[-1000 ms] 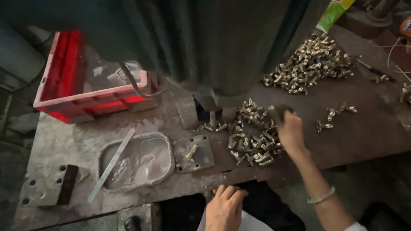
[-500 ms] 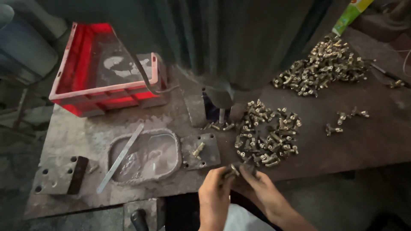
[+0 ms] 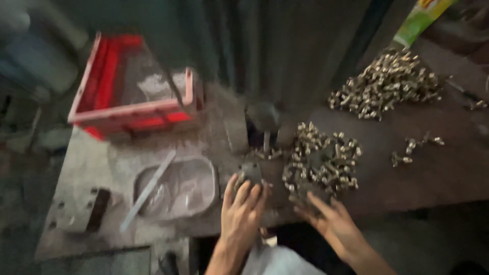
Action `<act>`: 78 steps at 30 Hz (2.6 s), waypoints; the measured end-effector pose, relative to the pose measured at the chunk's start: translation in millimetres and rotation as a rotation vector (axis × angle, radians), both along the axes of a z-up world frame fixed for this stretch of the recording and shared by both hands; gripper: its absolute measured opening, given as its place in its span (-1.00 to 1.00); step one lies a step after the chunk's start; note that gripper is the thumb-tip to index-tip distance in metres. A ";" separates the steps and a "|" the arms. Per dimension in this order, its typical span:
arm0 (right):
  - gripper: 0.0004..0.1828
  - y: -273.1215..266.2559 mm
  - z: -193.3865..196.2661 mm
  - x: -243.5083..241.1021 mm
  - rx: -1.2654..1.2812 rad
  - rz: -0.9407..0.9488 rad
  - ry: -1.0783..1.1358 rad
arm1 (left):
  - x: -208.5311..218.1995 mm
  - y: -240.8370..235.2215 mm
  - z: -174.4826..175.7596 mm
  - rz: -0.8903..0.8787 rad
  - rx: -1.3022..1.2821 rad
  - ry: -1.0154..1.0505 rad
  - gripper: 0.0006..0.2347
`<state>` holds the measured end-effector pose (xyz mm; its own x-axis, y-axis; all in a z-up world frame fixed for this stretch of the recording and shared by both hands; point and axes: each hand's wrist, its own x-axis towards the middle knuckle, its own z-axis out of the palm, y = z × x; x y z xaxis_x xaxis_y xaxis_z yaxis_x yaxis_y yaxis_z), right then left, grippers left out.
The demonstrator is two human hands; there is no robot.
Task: The person picks small brass fittings one at a time from a pile on the workbench, holds each against a running bench grinder to grind or smooth it, then places the finished piece aside. They repeat this cycle continuously, and at one point another person pours water into a red plastic tub beside the bench.
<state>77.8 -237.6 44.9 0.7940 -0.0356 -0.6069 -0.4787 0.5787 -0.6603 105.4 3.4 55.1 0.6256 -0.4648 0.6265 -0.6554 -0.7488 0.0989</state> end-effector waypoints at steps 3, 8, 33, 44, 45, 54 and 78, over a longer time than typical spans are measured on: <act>-0.66 -1.9 -10.6 -5.5 0.125 0.075 -0.006 | -8.0 -14.8 28.6 0.085 -0.072 -0.041 -0.56; -0.68 21.5 -51.3 -20.5 0.228 0.194 -0.068 | -8.3 -6.2 5.8 0.095 -0.005 -0.001 -0.59; -0.60 53.4 45.2 -5.2 0.075 0.367 0.184 | -4.0 82.7 47.2 0.396 -0.446 0.481 -0.91; -0.77 67.6 -48.2 42.0 0.731 0.268 0.289 | 12.6 96.1 -5.5 0.447 -0.278 0.553 -0.86; -0.74 64.6 -59.6 42.5 0.514 0.313 0.204 | 14.4 96.0 -4.9 0.428 -0.353 0.559 -0.86; -0.69 110.4 -6.2 40.3 -0.304 0.631 -0.152 | 9.9 117.8 11.1 0.092 -1.409 1.239 -0.80; -0.72 57.5 -35.4 78.5 -0.653 0.078 -0.501 | 16.4 -28.6 84.0 0.103 -1.312 0.608 -0.69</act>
